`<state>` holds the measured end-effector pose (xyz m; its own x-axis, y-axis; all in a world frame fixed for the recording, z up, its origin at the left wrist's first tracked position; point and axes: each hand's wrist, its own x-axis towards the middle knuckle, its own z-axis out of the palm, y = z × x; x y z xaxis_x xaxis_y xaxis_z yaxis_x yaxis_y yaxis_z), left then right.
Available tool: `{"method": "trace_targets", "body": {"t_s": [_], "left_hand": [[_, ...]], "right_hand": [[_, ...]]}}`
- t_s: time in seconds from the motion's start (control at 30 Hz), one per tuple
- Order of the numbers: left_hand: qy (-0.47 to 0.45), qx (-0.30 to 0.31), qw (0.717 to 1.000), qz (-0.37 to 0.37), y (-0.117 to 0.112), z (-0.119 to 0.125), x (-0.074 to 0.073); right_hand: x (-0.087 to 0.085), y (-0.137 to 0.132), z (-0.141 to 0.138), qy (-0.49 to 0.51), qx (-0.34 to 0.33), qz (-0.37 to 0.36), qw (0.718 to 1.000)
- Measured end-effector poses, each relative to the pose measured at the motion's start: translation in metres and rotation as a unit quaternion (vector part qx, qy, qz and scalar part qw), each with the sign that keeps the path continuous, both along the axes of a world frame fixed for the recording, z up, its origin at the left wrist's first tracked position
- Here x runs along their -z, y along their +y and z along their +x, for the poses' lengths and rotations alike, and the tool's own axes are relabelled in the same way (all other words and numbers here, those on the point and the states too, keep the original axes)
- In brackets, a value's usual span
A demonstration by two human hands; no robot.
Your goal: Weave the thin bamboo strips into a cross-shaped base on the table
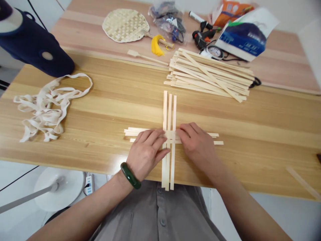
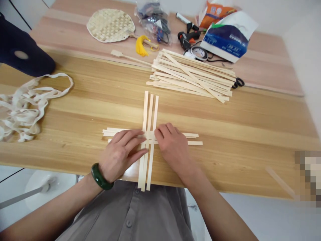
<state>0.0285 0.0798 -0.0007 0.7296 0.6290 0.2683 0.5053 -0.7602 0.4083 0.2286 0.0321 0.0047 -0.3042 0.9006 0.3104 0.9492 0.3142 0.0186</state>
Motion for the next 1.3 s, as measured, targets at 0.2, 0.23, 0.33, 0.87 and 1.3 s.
{"method": "trace_targets", "body": {"t_s": [0.2,0.23,0.33,0.87,1.3], "left_hand": [[0.000,0.007,1.000,-0.010,0.002,0.000,0.004],[-0.001,0.008,1.000,-0.011,0.003,0.000,0.005],[-0.001,0.013,1.000,-0.017,0.003,-0.002,0.006],[-0.004,0.018,0.999,-0.034,0.008,-0.004,0.011],[-0.039,0.011,0.999,0.009,-0.008,-0.003,-0.002]], "right_hand": [[-0.005,0.002,-0.001,-0.026,-0.001,-0.022,0.999],[-0.005,0.003,-0.001,-0.028,0.000,-0.024,0.999],[-0.005,0.004,-0.002,-0.033,0.008,-0.026,0.999],[0.010,-0.038,-0.015,0.146,-0.082,0.000,0.986],[0.019,-0.047,-0.021,0.145,-0.054,0.020,0.988]]}}
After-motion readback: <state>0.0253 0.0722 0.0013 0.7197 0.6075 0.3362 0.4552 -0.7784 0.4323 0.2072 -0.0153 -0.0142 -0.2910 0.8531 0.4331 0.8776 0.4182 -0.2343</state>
